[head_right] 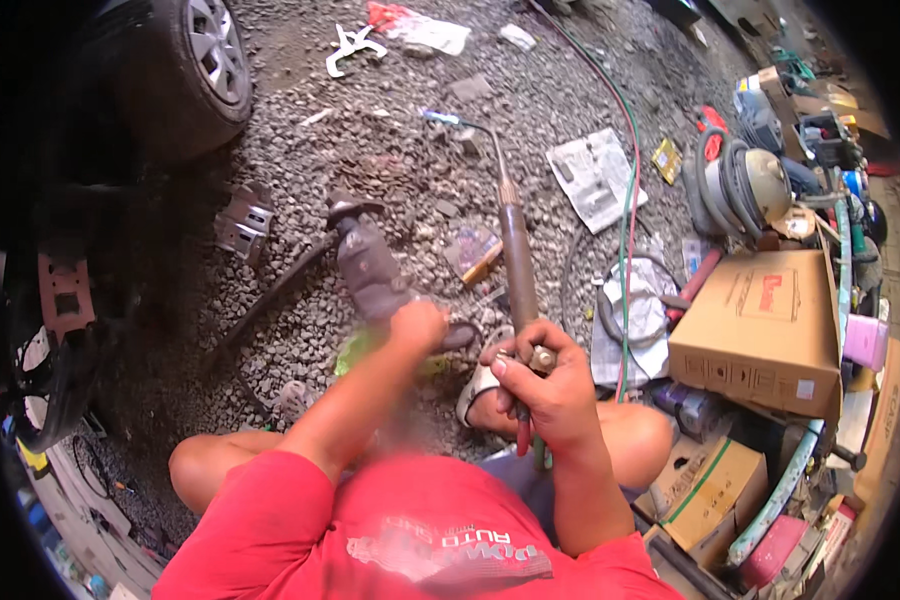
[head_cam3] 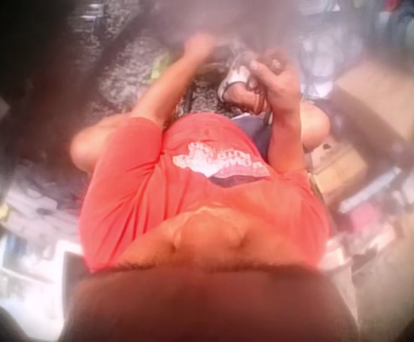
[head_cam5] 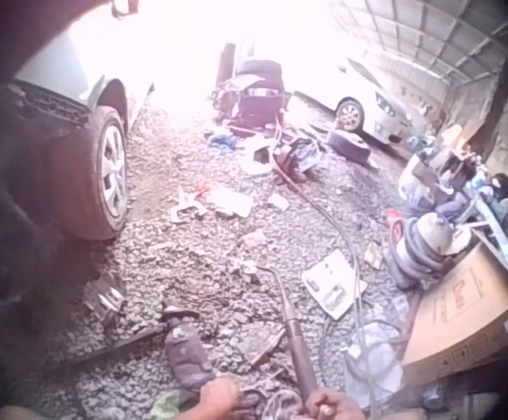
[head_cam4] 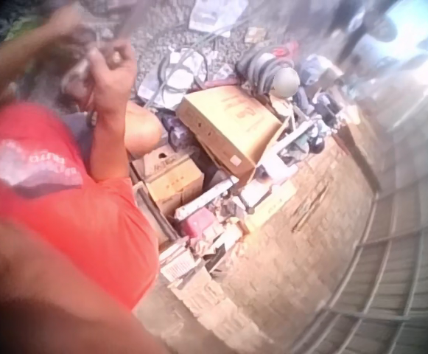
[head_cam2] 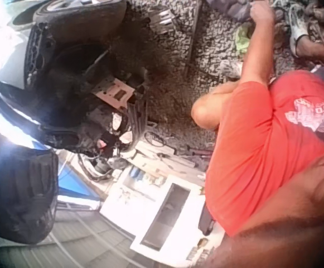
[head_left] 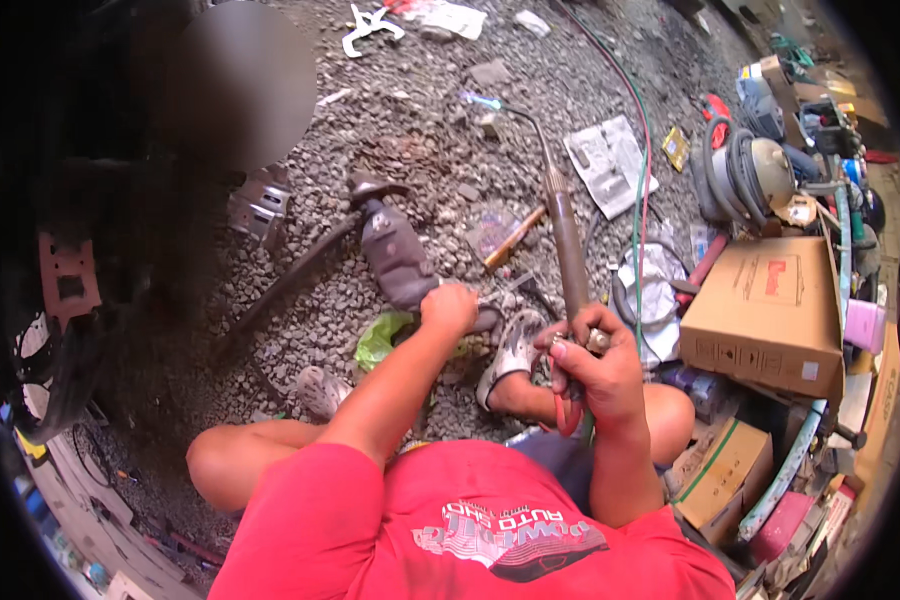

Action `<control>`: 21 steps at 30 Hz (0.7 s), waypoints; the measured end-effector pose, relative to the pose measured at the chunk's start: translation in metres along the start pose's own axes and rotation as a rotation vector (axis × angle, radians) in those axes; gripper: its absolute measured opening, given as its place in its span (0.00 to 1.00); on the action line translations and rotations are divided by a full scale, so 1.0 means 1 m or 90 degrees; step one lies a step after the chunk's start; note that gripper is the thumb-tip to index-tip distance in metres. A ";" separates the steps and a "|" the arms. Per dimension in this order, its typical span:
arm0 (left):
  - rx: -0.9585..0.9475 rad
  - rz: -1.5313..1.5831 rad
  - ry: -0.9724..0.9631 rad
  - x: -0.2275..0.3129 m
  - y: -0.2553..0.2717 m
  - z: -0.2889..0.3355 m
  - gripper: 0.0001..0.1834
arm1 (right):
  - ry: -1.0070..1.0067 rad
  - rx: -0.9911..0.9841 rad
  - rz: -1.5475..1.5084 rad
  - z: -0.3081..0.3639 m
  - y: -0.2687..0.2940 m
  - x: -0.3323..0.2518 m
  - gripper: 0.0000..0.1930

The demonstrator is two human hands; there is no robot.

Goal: The person is using a welding torch to weld or braze a car exhaust manifold or catalytic converter component.

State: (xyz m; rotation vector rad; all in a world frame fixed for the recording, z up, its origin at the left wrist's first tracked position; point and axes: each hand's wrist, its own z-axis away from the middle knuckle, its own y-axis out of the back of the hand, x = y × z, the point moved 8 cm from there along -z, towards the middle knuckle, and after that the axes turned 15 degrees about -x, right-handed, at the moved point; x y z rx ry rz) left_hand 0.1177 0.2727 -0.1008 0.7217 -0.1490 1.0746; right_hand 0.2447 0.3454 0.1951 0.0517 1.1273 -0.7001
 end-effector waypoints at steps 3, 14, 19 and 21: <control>-0.023 -0.003 0.027 -0.021 -0.014 0.018 0.31 | 0.007 0.001 -0.014 0.002 0.005 0.001 0.14; -0.035 0.057 0.097 -0.056 -0.004 0.019 0.31 | -0.007 0.026 -0.035 -0.004 0.022 0.010 0.13; -0.087 -0.027 0.074 -0.043 -0.038 -0.014 0.30 | -0.016 0.051 -0.054 -0.009 0.030 0.017 0.13; -0.148 -0.038 0.081 -0.034 -0.044 -0.025 0.32 | -0.006 0.045 -0.042 -0.010 0.031 0.015 0.13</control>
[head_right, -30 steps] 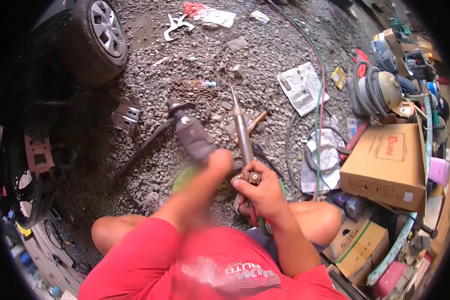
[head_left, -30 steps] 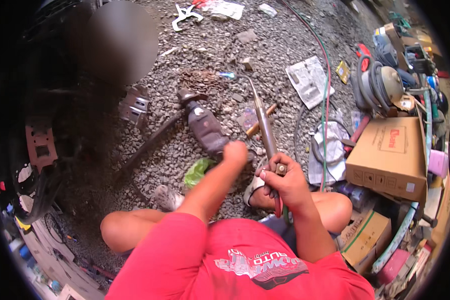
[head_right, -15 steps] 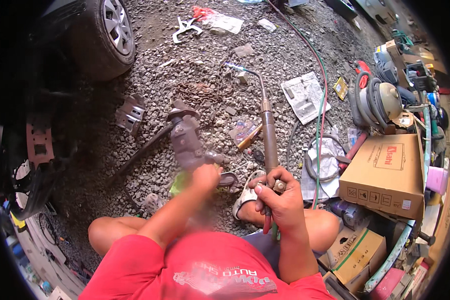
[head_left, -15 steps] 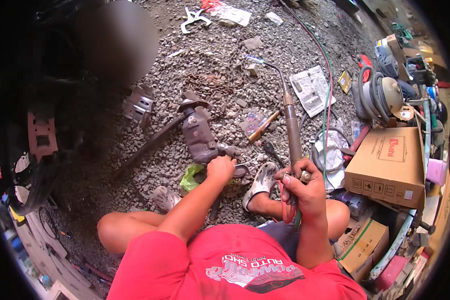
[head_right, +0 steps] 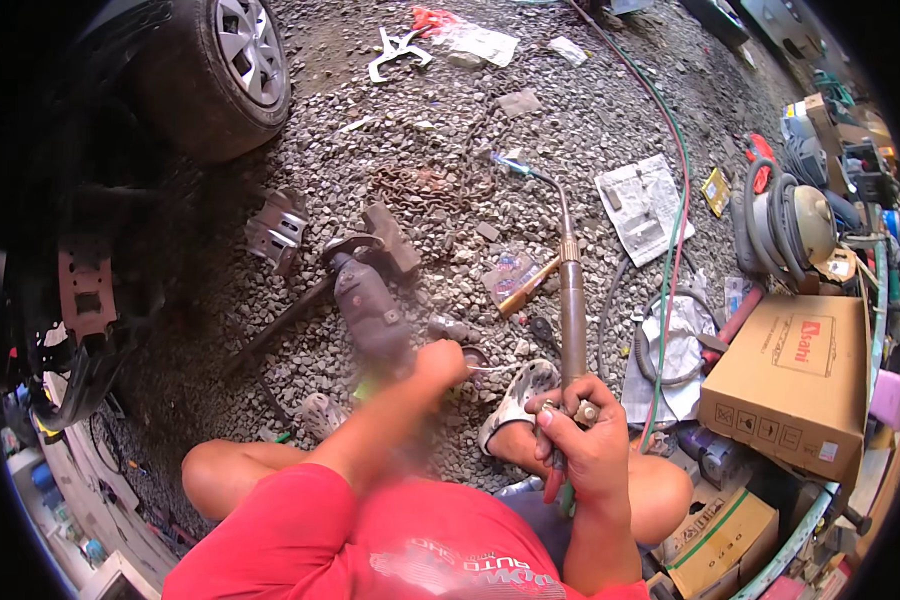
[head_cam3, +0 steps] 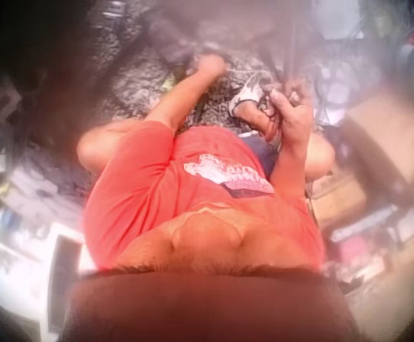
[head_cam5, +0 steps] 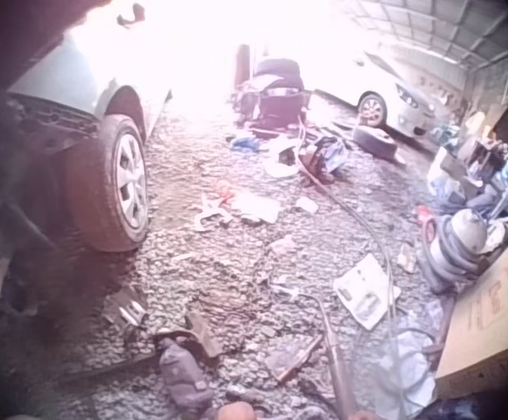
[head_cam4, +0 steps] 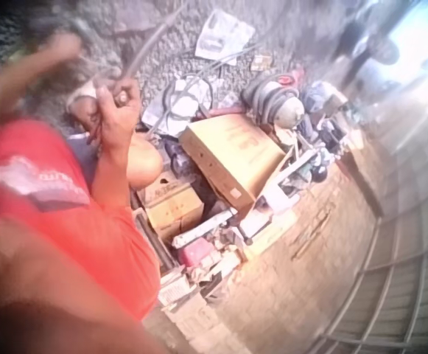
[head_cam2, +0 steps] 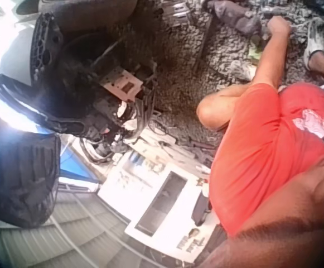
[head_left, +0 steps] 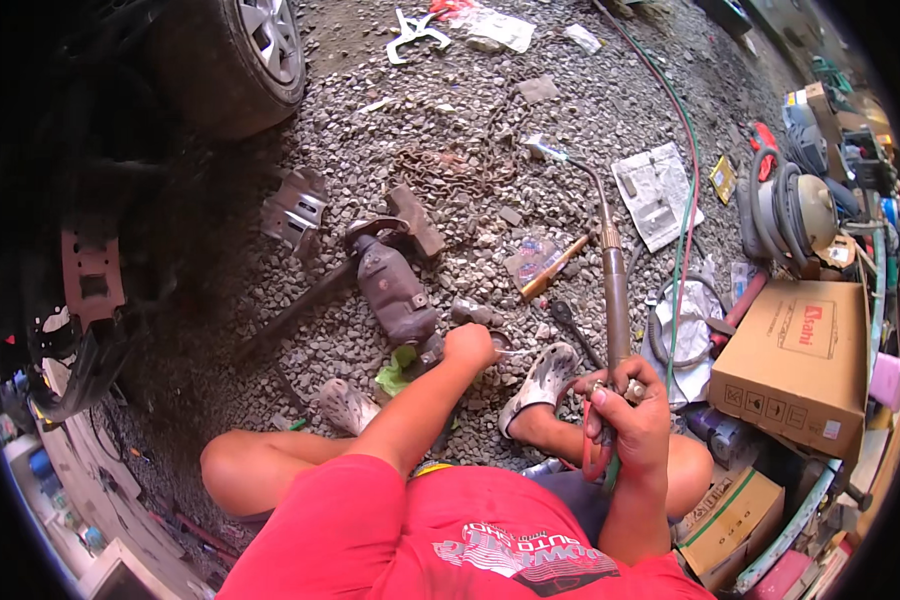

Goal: The person is using a welding torch to weld or braze a car exhaust manifold or catalytic converter component.

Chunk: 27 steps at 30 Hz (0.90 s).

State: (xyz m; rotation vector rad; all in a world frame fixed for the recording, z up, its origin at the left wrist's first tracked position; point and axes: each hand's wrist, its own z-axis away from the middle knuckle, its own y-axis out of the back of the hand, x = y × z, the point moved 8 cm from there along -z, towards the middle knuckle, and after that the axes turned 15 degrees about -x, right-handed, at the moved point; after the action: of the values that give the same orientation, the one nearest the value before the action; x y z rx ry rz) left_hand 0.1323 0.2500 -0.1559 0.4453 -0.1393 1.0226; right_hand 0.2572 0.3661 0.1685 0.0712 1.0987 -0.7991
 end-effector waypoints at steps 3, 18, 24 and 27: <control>-0.057 -0.024 -0.013 0.005 0.006 -0.009 0.35 | -0.012 0.014 0.005 0.000 0.003 0.003 0.13; -0.135 0.007 -0.094 -0.029 -0.002 0.033 0.67 | -0.009 0.000 0.023 -0.009 -0.011 -0.007 0.14; -0.140 -0.076 -0.132 -0.029 -0.007 0.064 0.56 | -0.016 -0.023 0.042 -0.012 -0.023 -0.003 0.13; -0.122 -0.070 -0.116 -0.031 -0.022 0.090 0.49 | -0.015 -0.047 0.035 -0.012 -0.030 0.001 0.13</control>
State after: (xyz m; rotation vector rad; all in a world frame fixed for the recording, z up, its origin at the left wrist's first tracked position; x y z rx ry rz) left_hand 0.1431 0.1781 -0.0907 0.3675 -0.3688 0.8501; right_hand 0.2304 0.3488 0.1717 0.0292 1.0985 -0.7070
